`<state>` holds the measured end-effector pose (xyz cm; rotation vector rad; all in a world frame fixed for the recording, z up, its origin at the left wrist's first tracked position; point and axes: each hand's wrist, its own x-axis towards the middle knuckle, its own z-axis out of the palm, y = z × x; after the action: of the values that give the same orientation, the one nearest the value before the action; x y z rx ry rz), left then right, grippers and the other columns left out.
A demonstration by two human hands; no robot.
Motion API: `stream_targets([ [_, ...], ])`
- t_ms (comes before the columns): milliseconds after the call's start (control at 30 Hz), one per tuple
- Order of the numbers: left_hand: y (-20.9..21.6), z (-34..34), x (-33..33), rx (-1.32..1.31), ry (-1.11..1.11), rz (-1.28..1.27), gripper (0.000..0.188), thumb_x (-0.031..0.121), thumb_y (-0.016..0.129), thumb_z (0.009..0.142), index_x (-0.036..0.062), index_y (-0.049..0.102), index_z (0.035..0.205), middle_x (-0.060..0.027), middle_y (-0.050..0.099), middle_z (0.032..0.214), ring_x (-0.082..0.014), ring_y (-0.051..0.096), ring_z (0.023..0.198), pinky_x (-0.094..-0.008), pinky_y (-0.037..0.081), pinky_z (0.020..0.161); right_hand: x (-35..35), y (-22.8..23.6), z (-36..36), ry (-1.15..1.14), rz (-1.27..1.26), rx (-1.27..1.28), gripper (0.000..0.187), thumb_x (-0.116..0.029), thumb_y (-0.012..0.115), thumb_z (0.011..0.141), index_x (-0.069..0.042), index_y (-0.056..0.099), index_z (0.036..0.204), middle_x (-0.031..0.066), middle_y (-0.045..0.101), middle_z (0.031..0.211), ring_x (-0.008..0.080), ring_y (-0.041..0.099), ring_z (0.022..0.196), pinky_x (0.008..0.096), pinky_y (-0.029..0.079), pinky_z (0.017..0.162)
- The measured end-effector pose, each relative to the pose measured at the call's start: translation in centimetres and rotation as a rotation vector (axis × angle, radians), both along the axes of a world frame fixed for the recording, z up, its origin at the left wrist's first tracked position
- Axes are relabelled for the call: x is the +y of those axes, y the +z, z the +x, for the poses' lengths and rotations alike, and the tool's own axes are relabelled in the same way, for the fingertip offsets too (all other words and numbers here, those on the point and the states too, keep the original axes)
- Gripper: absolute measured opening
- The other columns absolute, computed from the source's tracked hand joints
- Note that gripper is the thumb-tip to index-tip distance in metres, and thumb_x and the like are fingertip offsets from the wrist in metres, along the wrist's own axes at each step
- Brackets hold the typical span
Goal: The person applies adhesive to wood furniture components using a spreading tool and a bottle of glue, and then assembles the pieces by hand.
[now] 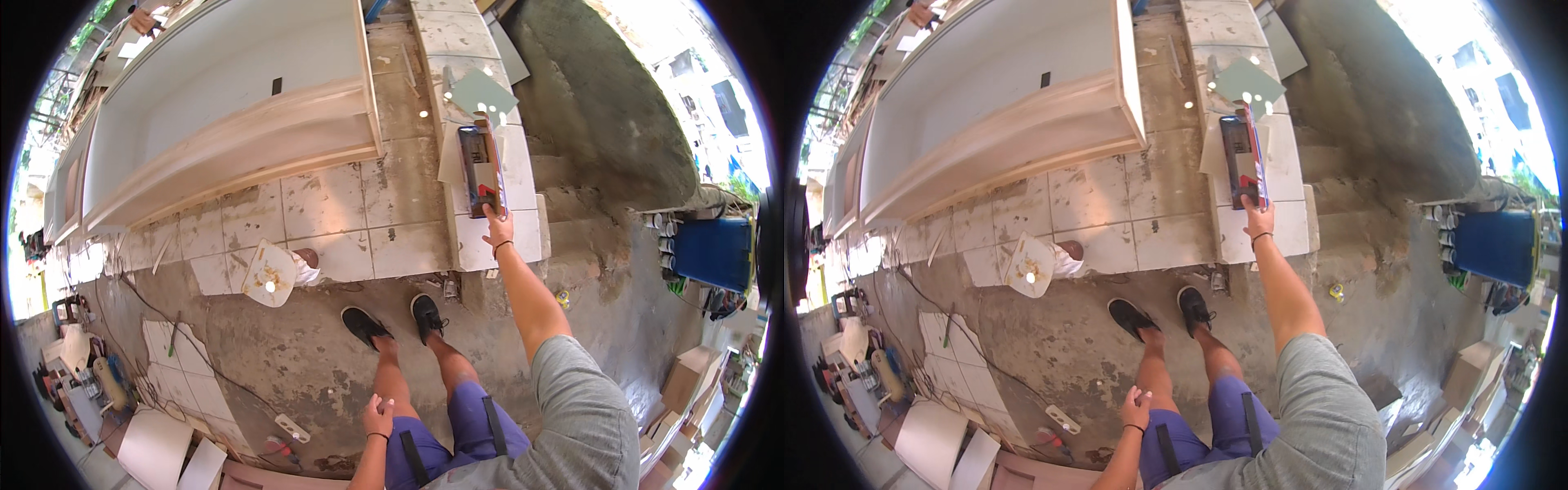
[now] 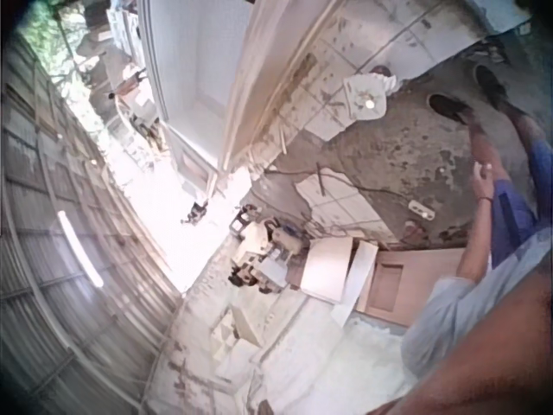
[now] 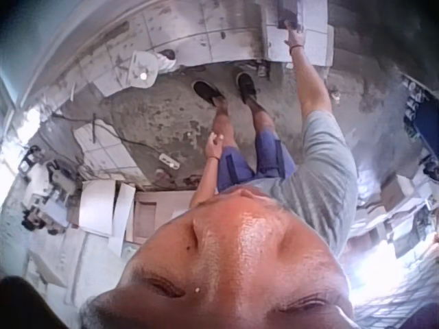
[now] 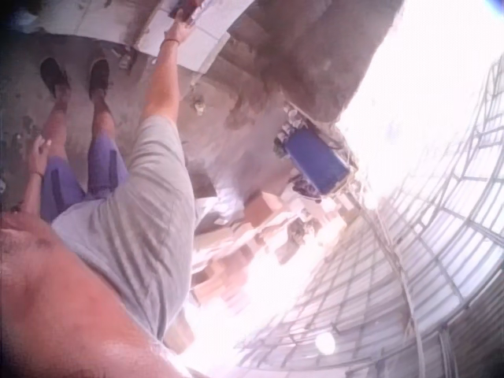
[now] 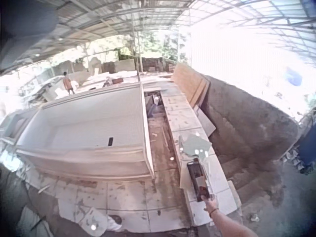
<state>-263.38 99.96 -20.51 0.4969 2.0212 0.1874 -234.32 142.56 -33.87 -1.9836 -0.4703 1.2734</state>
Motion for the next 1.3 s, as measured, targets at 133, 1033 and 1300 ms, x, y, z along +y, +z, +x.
stream_targets([
  [133,0.1,1.3,-1.4,-0.019,0.085,0.018,0.059,0.028,0.062,0.081,-0.0038,0.044,0.127,-0.0182,0.056,0.120,-0.0259,0.055,0.110,-0.0328,0.042,0.093,1.0,-5.6,0.2,-0.081,0.113,-0.475,0.083,-0.045,0.077,0.064,-0.010,0.035,0.126,0.0174,0.053,0.116,0.0350,0.054,0.103,0.0423,0.045,0.084],
  [1033,2.0,1.5,-30.9,0.106,0.566,-0.112,0.063,0.047,0.059,0.077,0.0037,0.050,0.122,-0.0188,0.050,0.124,-0.0345,0.048,0.113,-0.0408,0.039,0.094,-28.8,-7.8,-3.5,0.607,-0.457,0.276,0.038,-0.005,0.049,0.064,-0.003,0.054,0.102,0.0131,0.063,0.088,0.0238,0.063,0.066,0.0269,0.051,0.048],
  [1300,0.3,6.3,-37.6,-0.059,1.049,-0.149,0.076,0.055,0.058,0.076,0.0001,0.044,0.127,-0.0231,0.048,0.124,-0.0364,0.046,0.116,-0.0411,0.037,0.097,-47.4,-8.4,-29.6,1.437,-0.355,0.082,0.044,-0.002,0.057,0.072,-0.006,0.040,0.112,0.0174,0.055,0.085,0.0288,0.059,0.053,0.0367,0.054,0.042],
])
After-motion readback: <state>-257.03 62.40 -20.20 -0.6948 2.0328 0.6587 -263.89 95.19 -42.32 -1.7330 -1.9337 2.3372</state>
